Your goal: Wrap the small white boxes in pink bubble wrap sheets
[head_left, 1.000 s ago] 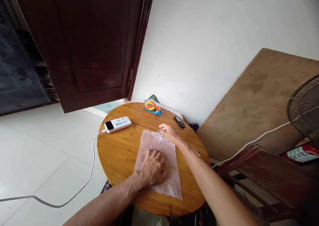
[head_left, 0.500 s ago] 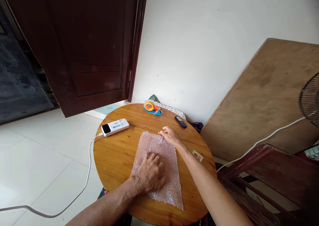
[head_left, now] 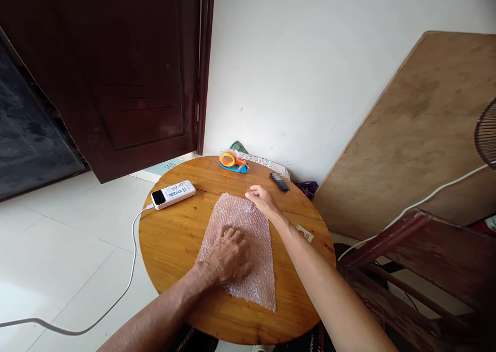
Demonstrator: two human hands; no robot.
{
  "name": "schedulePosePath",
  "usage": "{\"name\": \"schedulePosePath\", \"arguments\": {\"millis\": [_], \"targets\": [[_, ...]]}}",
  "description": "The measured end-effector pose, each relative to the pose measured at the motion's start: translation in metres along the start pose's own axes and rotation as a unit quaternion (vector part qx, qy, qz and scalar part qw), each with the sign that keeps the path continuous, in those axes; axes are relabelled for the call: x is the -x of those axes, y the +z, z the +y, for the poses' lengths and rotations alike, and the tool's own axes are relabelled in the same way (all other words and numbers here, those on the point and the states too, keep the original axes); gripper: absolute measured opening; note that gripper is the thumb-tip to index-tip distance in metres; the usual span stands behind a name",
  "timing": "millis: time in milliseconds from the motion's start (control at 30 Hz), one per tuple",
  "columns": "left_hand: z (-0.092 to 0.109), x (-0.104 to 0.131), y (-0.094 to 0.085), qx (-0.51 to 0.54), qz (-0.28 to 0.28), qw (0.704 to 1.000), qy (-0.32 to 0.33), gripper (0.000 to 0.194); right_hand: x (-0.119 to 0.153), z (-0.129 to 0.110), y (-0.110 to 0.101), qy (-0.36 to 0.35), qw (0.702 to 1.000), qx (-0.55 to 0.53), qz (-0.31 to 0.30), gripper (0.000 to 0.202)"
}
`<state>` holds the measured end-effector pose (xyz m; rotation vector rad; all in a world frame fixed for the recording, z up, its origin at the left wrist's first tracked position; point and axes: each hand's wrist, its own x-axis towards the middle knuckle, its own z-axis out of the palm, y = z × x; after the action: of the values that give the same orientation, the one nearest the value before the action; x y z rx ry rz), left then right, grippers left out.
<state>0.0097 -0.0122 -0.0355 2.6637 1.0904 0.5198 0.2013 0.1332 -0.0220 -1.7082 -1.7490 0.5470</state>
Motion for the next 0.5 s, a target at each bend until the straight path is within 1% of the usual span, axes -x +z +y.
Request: {"name": "schedulePosePath", "arguments": {"millis": [100,233,367,433,500], "targets": [[0.001,0.001,0.000,0.004,-0.002,1.000,-0.006,0.038,0.010,0.003,-0.023,-0.014,1.000,-0.012,0.005,0.029],[0.001,0.003,0.003,0.005,0.008,1.000,-0.009,0.037,0.027,-0.002,-0.057,-0.029,0.999,-0.003,0.015,0.028],[-0.003,0.004,0.007,0.004,0.029,1.000,0.000,0.038,0.051,-0.005,-0.083,-0.019,1.000,0.018,0.011,0.028],[-0.004,0.004,0.009,0.000,0.039,0.999,0.003,0.038,0.069,0.000,-0.094,-0.009,0.999,0.039,-0.005,0.039],[-0.005,0.004,0.009,-0.004,0.042,0.999,0.002,0.035,0.090,0.011,-0.102,0.004,0.996,0.090,-0.023,0.059]]}}
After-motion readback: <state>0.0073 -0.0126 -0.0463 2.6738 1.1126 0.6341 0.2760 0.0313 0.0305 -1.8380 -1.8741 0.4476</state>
